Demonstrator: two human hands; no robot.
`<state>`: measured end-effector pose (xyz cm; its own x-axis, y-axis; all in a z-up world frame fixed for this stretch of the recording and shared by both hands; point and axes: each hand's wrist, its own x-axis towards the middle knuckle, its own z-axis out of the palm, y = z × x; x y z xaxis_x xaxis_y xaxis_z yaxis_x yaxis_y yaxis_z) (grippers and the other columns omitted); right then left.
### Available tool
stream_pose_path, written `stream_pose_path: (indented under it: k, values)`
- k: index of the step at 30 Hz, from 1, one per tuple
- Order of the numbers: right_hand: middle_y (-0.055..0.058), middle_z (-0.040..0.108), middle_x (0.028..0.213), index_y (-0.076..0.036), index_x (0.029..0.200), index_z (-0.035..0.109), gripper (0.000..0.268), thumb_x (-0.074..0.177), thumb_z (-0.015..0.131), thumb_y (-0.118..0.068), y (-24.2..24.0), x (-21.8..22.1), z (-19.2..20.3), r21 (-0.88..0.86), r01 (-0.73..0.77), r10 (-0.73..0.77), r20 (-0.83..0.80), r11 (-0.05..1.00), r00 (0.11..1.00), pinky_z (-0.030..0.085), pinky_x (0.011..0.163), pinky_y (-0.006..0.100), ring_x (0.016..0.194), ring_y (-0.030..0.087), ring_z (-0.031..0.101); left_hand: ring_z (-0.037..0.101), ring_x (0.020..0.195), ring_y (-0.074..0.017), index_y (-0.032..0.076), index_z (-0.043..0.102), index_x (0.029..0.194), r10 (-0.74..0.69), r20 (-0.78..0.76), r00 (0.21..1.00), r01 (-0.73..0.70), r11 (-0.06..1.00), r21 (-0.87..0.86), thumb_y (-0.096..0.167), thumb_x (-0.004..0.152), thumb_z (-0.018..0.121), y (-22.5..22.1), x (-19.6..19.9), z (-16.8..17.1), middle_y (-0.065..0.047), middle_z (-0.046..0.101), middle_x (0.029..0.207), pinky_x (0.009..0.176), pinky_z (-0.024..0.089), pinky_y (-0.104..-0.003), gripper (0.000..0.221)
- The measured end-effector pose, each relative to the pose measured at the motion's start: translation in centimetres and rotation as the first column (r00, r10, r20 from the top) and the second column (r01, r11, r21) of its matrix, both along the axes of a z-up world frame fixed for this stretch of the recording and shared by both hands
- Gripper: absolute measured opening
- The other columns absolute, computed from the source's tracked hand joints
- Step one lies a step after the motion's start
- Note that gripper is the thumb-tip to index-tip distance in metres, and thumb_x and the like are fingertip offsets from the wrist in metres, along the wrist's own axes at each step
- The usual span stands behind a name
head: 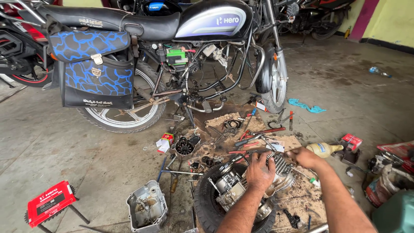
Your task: The person sits on the workshop floor working on a motorcycle engine placed inside a tire. They use a wrench on the engine casing, reposition the engine, wipe components with a black cloth, and fit parts onto the clutch assembly while another person sits nearby.
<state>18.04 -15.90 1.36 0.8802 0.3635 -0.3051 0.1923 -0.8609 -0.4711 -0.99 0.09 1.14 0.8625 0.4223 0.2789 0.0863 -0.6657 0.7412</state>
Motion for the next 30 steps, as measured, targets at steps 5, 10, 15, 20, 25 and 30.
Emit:
stream_pose_path:
  k: [5,10,15,20,25,30]
  values:
    - [0.002,0.075,0.13,-0.022,0.141,0.065,0.049,0.096,0.059,-0.041,-1.1,1.2,-5.0,0.286,-0.089,0.116,-0.078,0.954,0.99,0.045,0.109,0.037,0.118,0.017,0.066,0.067,0.102,-0.0289,0.025,0.062,0.136,-0.023,0.015,1.0,0.023,0.999,-0.022,0.04,0.101,0.051,0.0,0.0,0.0,-0.012,0.055,0.117,0.087,0.057,-0.045,0.04]
    - [0.002,0.079,0.126,-0.017,0.14,0.066,0.049,0.095,0.062,-0.036,-2.0,4.6,-8.7,0.5,-0.188,0.264,-0.085,0.846,0.961,0.049,0.106,0.035,0.113,0.016,0.067,0.067,0.103,-0.0294,0.025,0.062,0.136,0.002,0.016,1.0,-0.002,1.0,0.007,0.041,0.101,0.051,-0.1,0.0,0.0,-0.013,0.055,0.115,0.086,0.057,-0.045,0.039]
    - [0.004,0.075,0.106,-0.015,0.138,0.069,0.05,0.098,0.061,-0.043,-1.4,4.0,-6.8,0.328,-0.076,0.149,-0.204,0.942,0.968,0.054,0.079,0.037,0.084,0.016,0.057,0.067,0.102,-0.0324,0.025,0.063,0.136,-0.004,0.046,0.999,0.005,1.0,-0.019,0.039,0.1,0.052,-0.1,-0.5,0.1,-0.013,0.056,0.116,0.085,0.056,-0.048,0.04]
    - [0.004,0.077,0.098,-0.015,0.137,0.067,0.053,0.096,0.062,-0.048,-1.1,3.3,-7.1,0.324,-0.061,0.108,-0.129,0.944,0.986,0.055,0.074,0.034,0.079,0.013,0.061,0.066,0.103,-0.0335,0.026,0.063,0.134,0.004,0.025,1.0,-0.004,1.0,-0.031,0.039,0.1,0.053,-0.1,-0.4,0.6,-0.014,0.055,0.119,0.086,0.056,-0.049,0.038]
    - [0.001,0.077,0.096,-0.018,0.134,0.068,0.053,0.094,0.059,-0.051,-1.4,1.6,-5.3,0.354,-0.082,0.135,-0.127,0.932,0.983,0.055,0.073,0.032,0.076,0.013,0.06,0.068,0.103,-0.0299,0.026,0.063,0.134,-0.008,0.032,0.999,0.01,0.998,-0.056,0.04,0.1,0.052,-0.2,0.2,0.3,-0.011,0.056,0.118,0.087,0.057,-0.045,0.038]
    - [0.012,0.076,0.095,-0.019,0.134,0.073,0.048,0.097,0.064,-0.048,-1.0,-0.4,-4.1,0.283,0.051,-0.022,-0.105,0.958,0.994,0.054,0.079,0.037,0.08,0.017,0.061,0.067,0.103,-0.0295,0.025,0.064,0.134,0.008,0.074,0.997,-0.008,1.0,0.006,0.038,0.101,0.053,-0.1,0.4,-0.6,-0.012,0.056,0.115,0.085,0.057,-0.045,0.038]
